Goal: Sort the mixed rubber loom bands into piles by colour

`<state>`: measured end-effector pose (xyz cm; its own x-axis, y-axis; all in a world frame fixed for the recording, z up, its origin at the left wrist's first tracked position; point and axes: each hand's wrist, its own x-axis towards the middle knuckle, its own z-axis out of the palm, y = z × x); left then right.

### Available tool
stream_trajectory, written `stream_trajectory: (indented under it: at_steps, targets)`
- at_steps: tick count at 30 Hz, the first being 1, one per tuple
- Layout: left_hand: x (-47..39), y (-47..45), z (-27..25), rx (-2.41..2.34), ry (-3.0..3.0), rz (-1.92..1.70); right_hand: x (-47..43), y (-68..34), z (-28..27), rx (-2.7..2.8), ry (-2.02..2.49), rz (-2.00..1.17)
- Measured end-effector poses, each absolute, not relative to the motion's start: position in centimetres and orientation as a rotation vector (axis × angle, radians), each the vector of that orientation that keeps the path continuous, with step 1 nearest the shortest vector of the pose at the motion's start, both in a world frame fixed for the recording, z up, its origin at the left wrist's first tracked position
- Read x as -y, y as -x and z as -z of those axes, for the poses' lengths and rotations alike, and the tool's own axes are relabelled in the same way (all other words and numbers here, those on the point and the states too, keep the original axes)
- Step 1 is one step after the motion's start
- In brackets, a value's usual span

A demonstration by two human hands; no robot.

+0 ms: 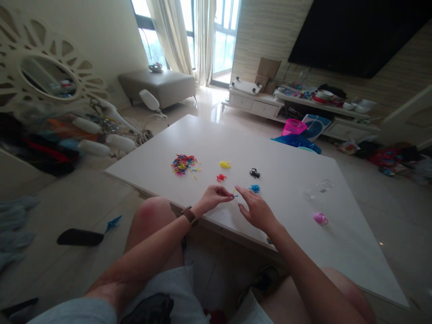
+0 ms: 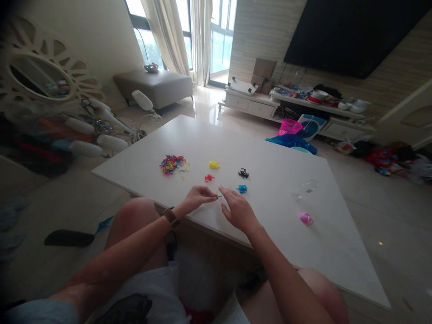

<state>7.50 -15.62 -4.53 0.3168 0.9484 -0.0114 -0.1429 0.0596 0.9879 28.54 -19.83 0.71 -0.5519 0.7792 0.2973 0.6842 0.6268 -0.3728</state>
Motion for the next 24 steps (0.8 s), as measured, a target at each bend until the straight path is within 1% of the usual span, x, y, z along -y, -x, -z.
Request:
stream_trajectory:
  at_steps: [8, 19, 24]
  targets:
    - [15.9, -7.5, 4.0, -0.918, -1.314, -0.970, 20.0, -28.2, -0.4, 2.439, 1.127, -0.313]
    - [16.2, -7.8, 3.9, -0.785, -1.151, -0.970, 20.0, -28.0, -0.4, 2.443, 1.098, -0.316]
    - [16.2, -7.8, 3.4, -0.854, -1.172, -0.986, 20.7, -29.5, -3.1, 2.283, 1.234, -0.244]
